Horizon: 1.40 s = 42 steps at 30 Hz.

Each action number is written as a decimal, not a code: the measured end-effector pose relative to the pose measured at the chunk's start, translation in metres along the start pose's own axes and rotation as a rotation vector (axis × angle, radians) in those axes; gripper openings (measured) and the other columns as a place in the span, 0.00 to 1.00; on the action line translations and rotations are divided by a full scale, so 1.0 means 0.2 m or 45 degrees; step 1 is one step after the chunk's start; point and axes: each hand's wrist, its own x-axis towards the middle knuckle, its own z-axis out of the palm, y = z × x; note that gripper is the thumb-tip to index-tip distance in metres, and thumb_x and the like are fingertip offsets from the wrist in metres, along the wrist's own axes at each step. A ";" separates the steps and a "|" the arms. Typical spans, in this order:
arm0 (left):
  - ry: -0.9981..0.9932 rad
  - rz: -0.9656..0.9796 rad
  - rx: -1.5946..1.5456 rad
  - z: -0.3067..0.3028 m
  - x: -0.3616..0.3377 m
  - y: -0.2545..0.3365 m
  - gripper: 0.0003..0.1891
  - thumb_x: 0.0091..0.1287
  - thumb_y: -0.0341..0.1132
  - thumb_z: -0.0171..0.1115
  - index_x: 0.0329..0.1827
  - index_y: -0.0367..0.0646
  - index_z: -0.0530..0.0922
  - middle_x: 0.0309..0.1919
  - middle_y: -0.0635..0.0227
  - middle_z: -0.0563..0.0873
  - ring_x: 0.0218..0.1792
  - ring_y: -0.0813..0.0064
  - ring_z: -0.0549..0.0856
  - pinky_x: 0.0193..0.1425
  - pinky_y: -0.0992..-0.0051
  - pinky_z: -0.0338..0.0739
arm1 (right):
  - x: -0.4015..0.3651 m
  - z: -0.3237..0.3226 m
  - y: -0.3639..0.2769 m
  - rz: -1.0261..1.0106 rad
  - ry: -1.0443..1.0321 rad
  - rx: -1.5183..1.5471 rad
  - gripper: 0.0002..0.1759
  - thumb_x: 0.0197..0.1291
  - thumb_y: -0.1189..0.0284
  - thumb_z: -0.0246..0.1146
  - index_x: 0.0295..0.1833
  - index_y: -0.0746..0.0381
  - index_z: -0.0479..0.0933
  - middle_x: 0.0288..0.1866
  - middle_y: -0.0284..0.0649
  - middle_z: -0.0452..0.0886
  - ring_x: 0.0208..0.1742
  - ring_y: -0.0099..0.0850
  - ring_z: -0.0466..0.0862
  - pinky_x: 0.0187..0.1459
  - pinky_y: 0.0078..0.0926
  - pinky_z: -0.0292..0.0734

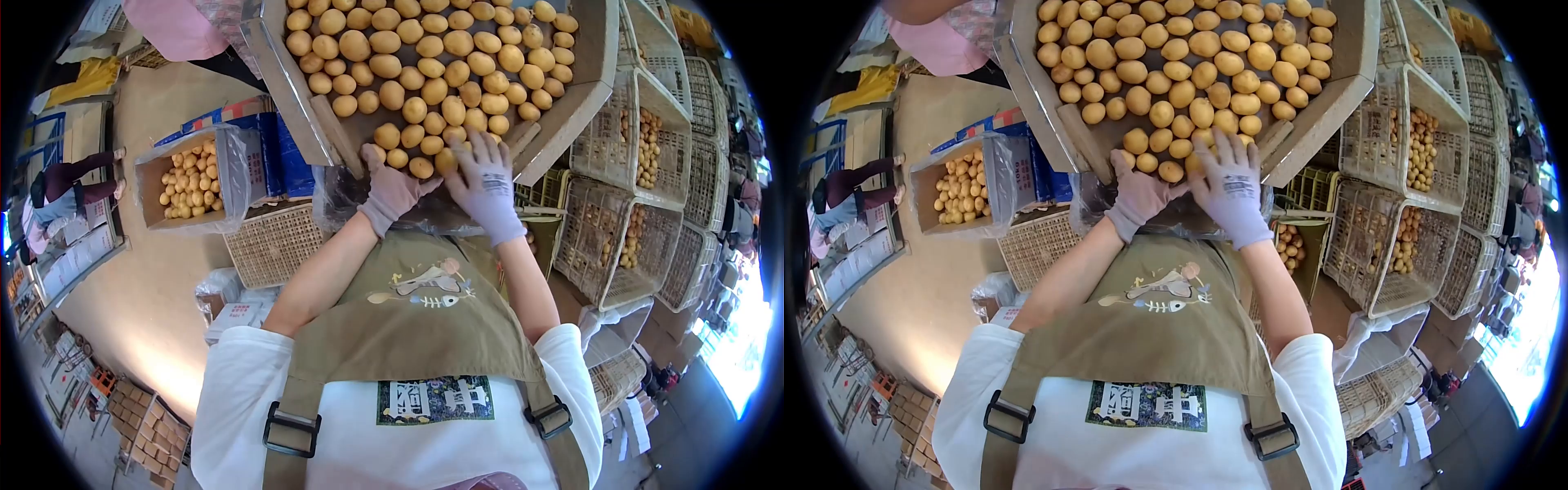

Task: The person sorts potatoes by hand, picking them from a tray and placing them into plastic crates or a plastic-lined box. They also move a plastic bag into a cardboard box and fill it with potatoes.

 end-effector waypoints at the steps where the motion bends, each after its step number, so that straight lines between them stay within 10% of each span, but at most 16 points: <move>1: 0.086 -0.014 0.008 0.00 -0.01 0.00 0.52 0.62 0.81 0.38 0.83 0.57 0.52 0.82 0.65 0.56 0.81 0.56 0.58 0.76 0.37 0.57 | 0.01 -0.01 -0.01 -0.048 -0.002 -0.095 0.26 0.57 0.62 0.66 0.63 0.56 0.78 0.64 0.48 0.77 0.64 0.47 0.76 0.72 0.49 0.61; 4: 0.706 0.037 0.103 0.04 -0.02 0.03 0.40 0.69 0.72 0.45 0.78 0.59 0.61 0.74 0.67 0.67 0.76 0.61 0.65 0.76 0.40 0.58 | 0.03 0.01 0.01 0.120 -0.317 0.275 0.31 0.57 0.58 0.65 0.68 0.53 0.75 0.68 0.47 0.75 0.70 0.47 0.72 0.74 0.50 0.56; 9: 0.613 0.139 0.394 -0.04 -0.09 0.01 0.30 0.68 0.53 0.62 0.72 0.61 0.67 0.69 0.76 0.71 0.71 0.67 0.69 0.77 0.45 0.52 | 0.04 0.08 0.00 0.003 -0.046 -0.142 0.31 0.56 0.54 0.65 0.68 0.43 0.77 0.75 0.44 0.69 0.79 0.54 0.61 0.75 0.65 0.49; 11: 0.536 0.092 0.340 -0.06 -0.09 0.00 0.31 0.68 0.53 0.63 0.72 0.62 0.67 0.68 0.76 0.71 0.71 0.66 0.69 0.78 0.45 0.50 | -0.02 0.07 0.02 -0.142 -0.310 -0.074 0.29 0.55 0.52 0.67 0.64 0.42 0.80 0.78 0.41 0.67 0.80 0.52 0.60 0.75 0.69 0.47; 18: 0.176 0.010 0.130 0.02 -0.07 -0.02 0.46 0.66 0.76 0.36 0.81 0.58 0.58 0.78 0.65 0.63 0.77 0.53 0.64 0.73 0.33 0.59 | -0.02 0.02 0.03 -0.039 0.070 0.081 0.19 0.55 0.67 0.67 0.54 0.54 0.80 0.53 0.39 0.82 0.48 0.42 0.83 0.53 0.44 0.75; 27: 0.246 0.029 -0.088 0.01 -0.01 -0.07 0.51 0.63 0.81 0.32 0.81 0.54 0.56 0.78 0.58 0.62 0.77 0.51 0.64 0.77 0.36 0.57 | 0.17 0.20 0.06 0.219 -0.438 -0.310 0.23 0.57 0.65 0.66 0.59 0.56 0.73 0.53 0.42 0.80 0.50 0.41 0.85 0.45 0.44 0.79; 32: 0.200 0.029 -0.095 0.02 -0.02 -0.05 0.53 0.63 0.81 0.32 0.81 0.51 0.55 0.78 0.56 0.61 0.75 0.48 0.67 0.76 0.39 0.62 | 0.10 0.04 0.05 0.398 -0.036 0.919 0.32 0.53 0.66 0.71 0.64 0.62 0.74 0.54 0.50 0.80 0.57 0.49 0.81 0.60 0.37 0.75; 38: -0.078 -0.030 -0.139 -0.05 0.00 -0.05 0.52 0.63 0.78 0.37 0.82 0.50 0.53 0.79 0.54 0.59 0.76 0.48 0.64 0.76 0.40 0.63 | 0.04 -0.14 -0.02 0.292 0.141 0.845 0.30 0.46 0.65 0.79 0.57 0.62 0.81 0.49 0.44 0.78 0.51 0.39 0.77 0.59 0.33 0.74; 42: 0.264 0.048 -0.183 0.08 -0.03 -0.08 0.50 0.63 0.75 0.40 0.82 0.50 0.54 0.79 0.56 0.59 0.77 0.48 0.62 0.78 0.38 0.57 | -0.02 -0.09 -0.01 0.368 0.247 1.411 0.27 0.51 0.74 0.76 0.58 0.63 0.79 0.57 0.41 0.78 0.56 0.30 0.78 0.61 0.27 0.73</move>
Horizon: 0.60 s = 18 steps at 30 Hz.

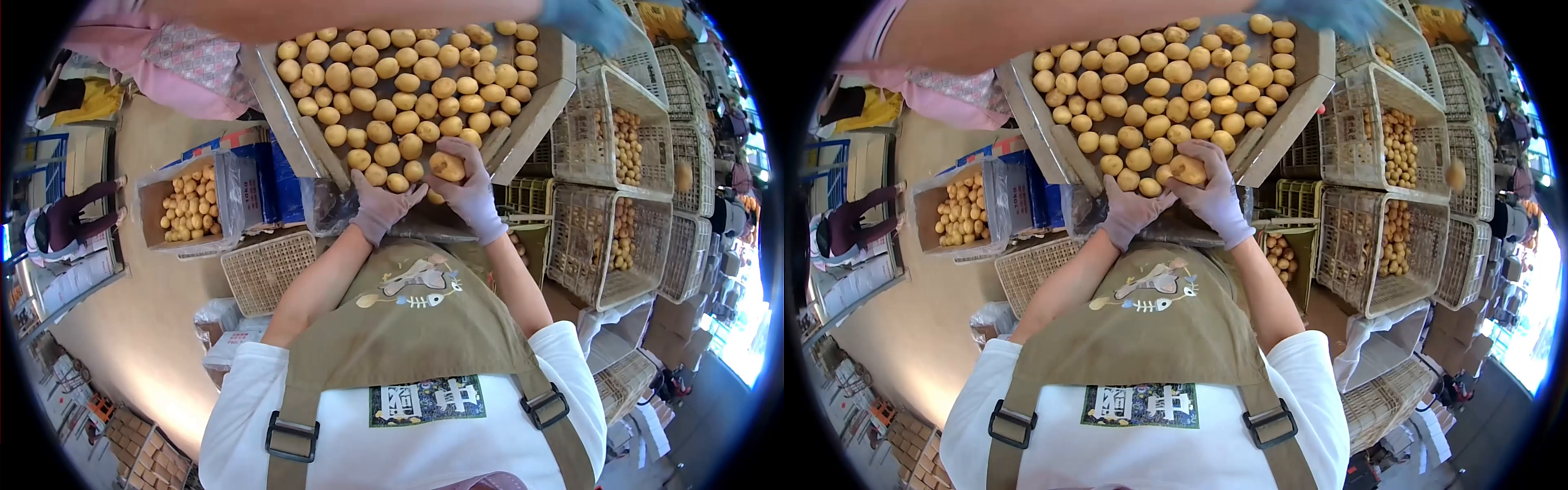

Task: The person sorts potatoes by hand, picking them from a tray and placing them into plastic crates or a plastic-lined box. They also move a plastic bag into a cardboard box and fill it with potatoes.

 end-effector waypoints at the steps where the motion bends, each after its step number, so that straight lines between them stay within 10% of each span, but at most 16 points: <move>1: -0.082 -0.016 0.035 0.00 0.00 0.01 0.50 0.63 0.75 0.40 0.81 0.51 0.55 0.79 0.57 0.60 0.77 0.48 0.62 0.78 0.38 0.56 | -0.01 0.00 0.02 0.071 0.020 0.286 0.26 0.53 0.76 0.75 0.59 0.64 0.78 0.59 0.40 0.78 0.58 0.29 0.77 0.62 0.25 0.73; 12: -0.110 -0.009 0.034 -0.07 0.03 0.02 0.52 0.61 0.78 0.39 0.80 0.50 0.56 0.78 0.56 0.61 0.75 0.45 0.63 0.78 0.35 0.55 | -0.04 -0.09 -0.07 0.449 -0.030 0.681 0.13 0.72 0.67 0.58 0.40 0.65 0.82 0.37 0.35 0.84 0.31 0.23 0.81 0.33 0.19 0.77; 16: -0.040 -0.026 -0.006 -0.09 0.05 0.03 0.52 0.63 0.79 0.38 0.81 0.49 0.54 0.78 0.55 0.60 0.76 0.44 0.62 0.77 0.38 0.59 | -0.03 -0.10 0.00 0.428 -0.137 0.700 0.20 0.77 0.60 0.51 0.55 0.64 0.78 0.48 0.40 0.82 0.37 0.27 0.83 0.36 0.23 0.79; 18: -0.138 -0.024 0.039 -0.07 0.04 0.03 0.52 0.63 0.79 0.37 0.81 0.48 0.54 0.78 0.54 0.60 0.77 0.44 0.61 0.76 0.39 0.62 | -0.02 -0.03 -0.18 0.611 -0.073 1.345 0.23 0.77 0.58 0.51 0.65 0.64 0.72 0.55 0.42 0.79 0.39 0.29 0.82 0.38 0.25 0.80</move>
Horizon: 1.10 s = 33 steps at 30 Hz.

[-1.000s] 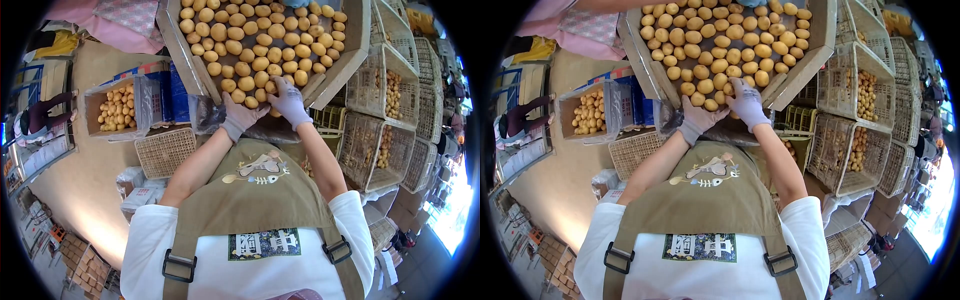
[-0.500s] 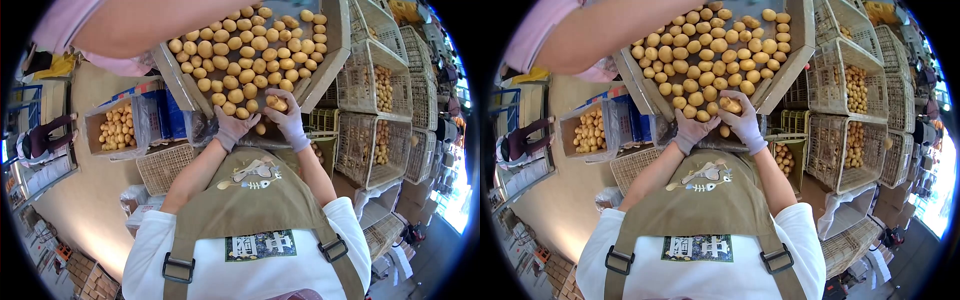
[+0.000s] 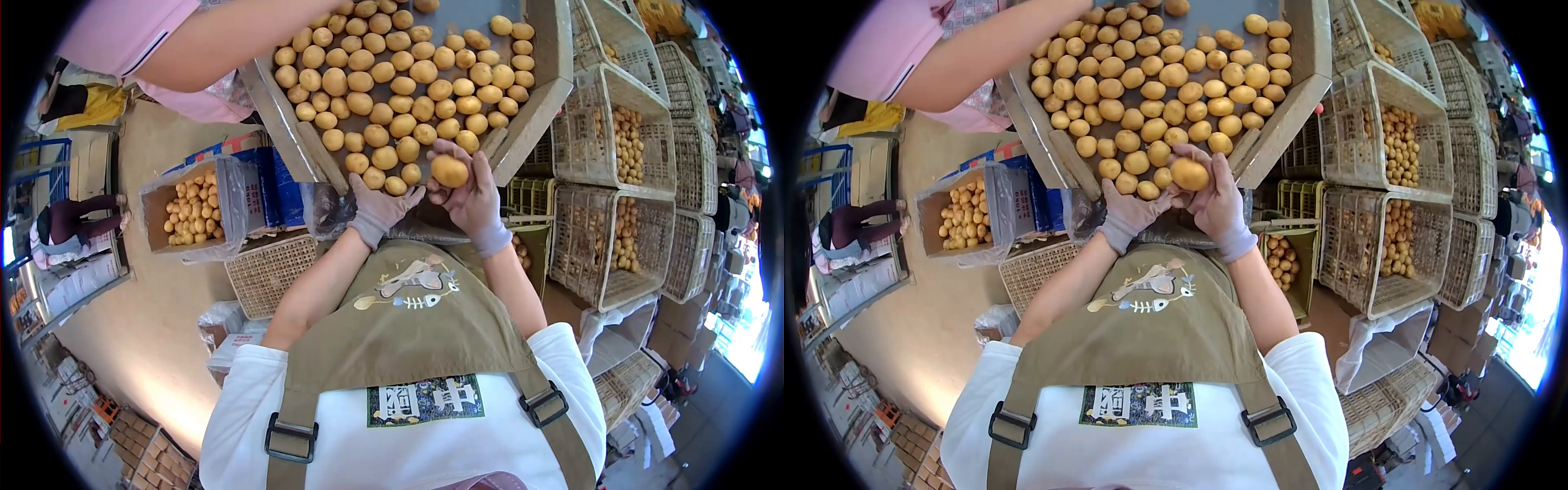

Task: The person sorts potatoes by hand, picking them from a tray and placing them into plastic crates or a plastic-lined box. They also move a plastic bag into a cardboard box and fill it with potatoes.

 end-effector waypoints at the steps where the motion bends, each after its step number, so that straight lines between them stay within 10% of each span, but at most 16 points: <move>1: -0.037 0.004 0.012 0.01 0.00 0.00 0.52 0.63 0.79 0.36 0.81 0.48 0.54 0.78 0.54 0.60 0.77 0.44 0.61 0.75 0.39 0.62 | 0.01 -0.02 0.00 0.016 -0.064 -0.017 0.24 0.77 0.58 0.52 0.68 0.62 0.69 0.57 0.41 0.77 0.43 0.30 0.83 0.42 0.27 0.81; 7: -0.121 0.014 0.016 0.03 -0.02 -0.01 0.51 0.64 0.78 0.34 0.81 0.49 0.54 0.78 0.54 0.60 0.77 0.45 0.61 0.73 0.38 0.66 | -0.02 -0.02 0.00 0.009 -0.139 -0.254 0.32 0.63 0.78 0.60 0.74 0.61 0.63 0.65 0.44 0.74 0.56 0.34 0.82 0.58 0.36 0.82; 19: 0.085 0.024 -0.037 0.01 0.00 -0.01 0.49 0.63 0.74 0.41 0.80 0.49 0.57 0.77 0.53 0.63 0.75 0.45 0.63 0.74 0.36 0.63 | 0.02 -0.12 0.04 -0.131 -0.022 -0.270 0.08 0.63 0.78 0.61 0.47 0.64 0.73 0.43 0.38 0.78 0.31 0.29 0.81 0.31 0.26 0.76; 22: 0.088 0.093 0.055 0.06 -0.03 -0.02 0.47 0.64 0.72 0.42 0.79 0.49 0.58 0.77 0.55 0.63 0.76 0.46 0.63 0.74 0.35 0.63 | -0.02 -0.09 -0.01 -0.538 -0.212 -1.451 0.11 0.70 0.67 0.60 0.45 0.65 0.75 0.40 0.37 0.78 0.28 0.27 0.80 0.28 0.24 0.72; 28: -0.038 0.049 0.039 0.03 -0.02 0.00 0.46 0.65 0.72 0.40 0.79 0.50 0.58 0.77 0.56 0.62 0.76 0.46 0.63 0.73 0.35 0.63 | 0.01 -0.08 -0.01 0.053 -0.126 0.051 0.23 0.72 0.60 0.58 0.64 0.64 0.71 0.50 0.41 0.80 0.37 0.30 0.83 0.34 0.26 0.78; 33: -0.010 0.009 -0.040 0.03 -0.02 0.00 0.47 0.65 0.74 0.40 0.79 0.51 0.59 0.77 0.56 0.63 0.74 0.46 0.65 0.72 0.35 0.64 | -0.04 -0.04 0.03 -0.074 -0.002 -0.189 0.27 0.70 0.61 0.60 0.69 0.61 0.67 0.55 0.40 0.77 0.50 0.34 0.83 0.49 0.33 0.85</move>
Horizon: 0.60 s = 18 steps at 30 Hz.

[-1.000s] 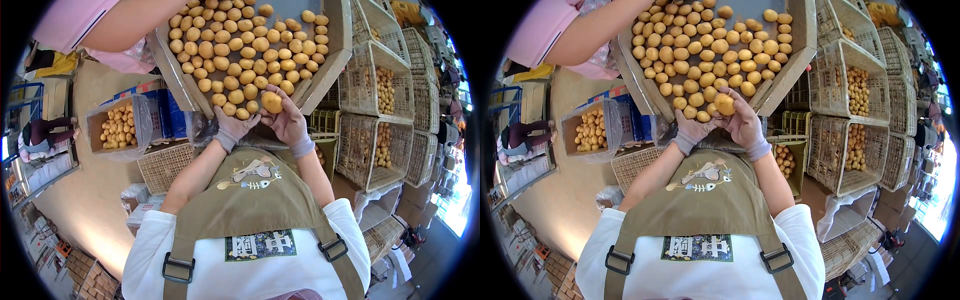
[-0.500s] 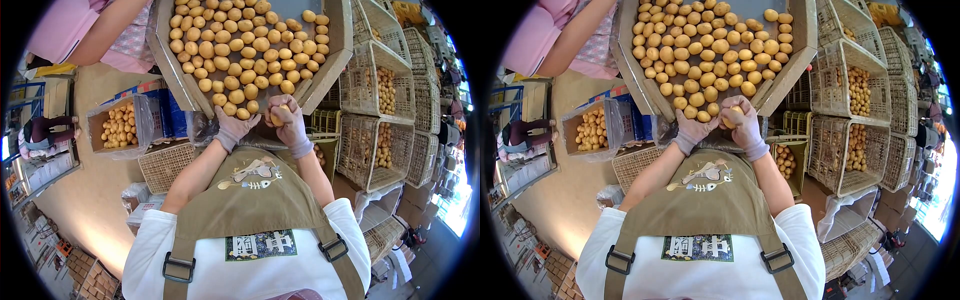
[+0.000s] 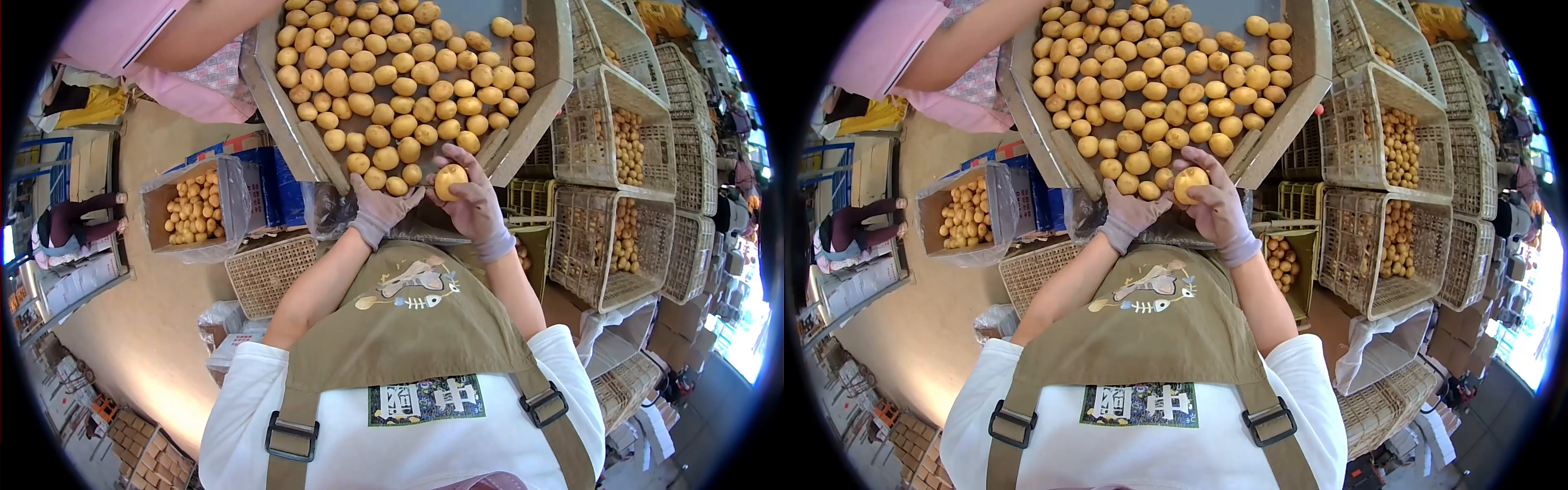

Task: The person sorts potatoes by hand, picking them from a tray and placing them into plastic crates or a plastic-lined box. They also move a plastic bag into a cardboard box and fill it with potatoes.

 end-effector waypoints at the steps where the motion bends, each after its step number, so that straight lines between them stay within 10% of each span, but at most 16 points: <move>1: 0.019 0.012 0.018 0.00 0.00 0.00 0.46 0.65 0.74 0.40 0.79 0.51 0.59 0.77 0.57 0.63 0.74 0.46 0.66 0.72 0.35 0.64 | 0.01 -0.06 0.04 -0.026 -0.005 -0.083 0.28 0.71 0.59 0.60 0.70 0.60 0.66 0.57 0.40 0.76 0.50 0.33 0.83 0.47 0.31 0.84; 8: 0.048 0.021 0.144 0.00 0.00 0.01 0.45 0.66 0.74 0.40 0.79 0.54 0.60 0.77 0.61 0.65 0.74 0.47 0.66 0.71 0.36 0.65 | 0.02 0.00 -0.04 0.136 -0.011 0.548 0.31 0.75 0.45 0.49 0.73 0.54 0.66 0.55 0.42 0.78 0.38 0.28 0.79 0.30 0.18 0.73; 16: 0.075 -0.011 0.083 -0.01 -0.01 0.03 0.44 0.65 0.72 0.42 0.79 0.54 0.60 0.76 0.63 0.67 0.75 0.49 0.65 0.76 0.38 0.59 | 0.09 -0.15 0.08 0.125 -0.451 0.687 0.29 0.78 0.58 0.52 0.79 0.53 0.58 0.66 0.51 0.74 0.40 0.23 0.73 0.37 0.17 0.74; 18: 0.069 -0.007 0.086 -0.02 -0.01 0.03 0.45 0.64 0.72 0.42 0.79 0.54 0.59 0.77 0.62 0.65 0.75 0.48 0.64 0.76 0.38 0.58 | 0.10 -0.14 0.07 0.208 -0.502 0.717 0.30 0.77 0.50 0.47 0.74 0.57 0.63 0.48 0.44 0.75 0.27 0.22 0.68 0.26 0.17 0.69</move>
